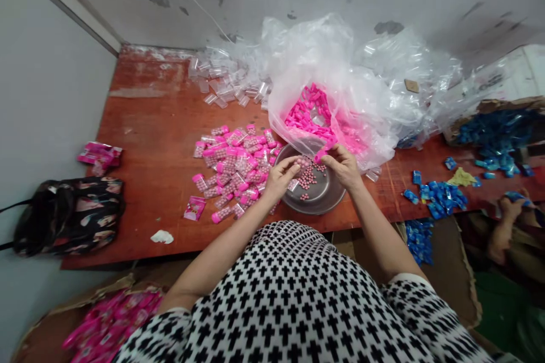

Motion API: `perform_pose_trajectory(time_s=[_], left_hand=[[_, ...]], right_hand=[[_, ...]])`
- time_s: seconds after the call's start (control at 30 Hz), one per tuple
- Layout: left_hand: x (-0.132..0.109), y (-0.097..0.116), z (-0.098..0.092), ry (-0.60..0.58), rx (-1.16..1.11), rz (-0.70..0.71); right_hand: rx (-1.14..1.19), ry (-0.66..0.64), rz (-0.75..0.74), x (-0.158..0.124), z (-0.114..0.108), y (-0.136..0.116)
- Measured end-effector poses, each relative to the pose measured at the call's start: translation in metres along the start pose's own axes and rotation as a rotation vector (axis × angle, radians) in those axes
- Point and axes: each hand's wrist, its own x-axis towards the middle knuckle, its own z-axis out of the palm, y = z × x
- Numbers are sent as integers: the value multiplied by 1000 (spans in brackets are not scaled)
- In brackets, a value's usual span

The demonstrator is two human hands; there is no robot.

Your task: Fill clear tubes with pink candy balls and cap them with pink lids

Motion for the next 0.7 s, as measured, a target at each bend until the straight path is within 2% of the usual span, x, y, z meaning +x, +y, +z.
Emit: perform_pose_trajectory(time_s=[0.13, 0.23, 0.5, 0.6, 0.7], left_hand=[[-5, -1, 4, -48, -41, -67], [-9, -1, 7, -66, -83, -82], [-17, 0, -3, -25, 41, -36], [-20, -1, -4, -51, 95, -22], [-23, 1, -5, -91, 167, 14]], right_hand=[[-36, 58, -82, -8, 10, -7], [-169, 87, -150, -17, 17, -8], [-480, -129, -291, -30, 11, -26], [-610, -138, -255, -31, 11, -33], [-803, -226, -154, -31, 10, -41]])
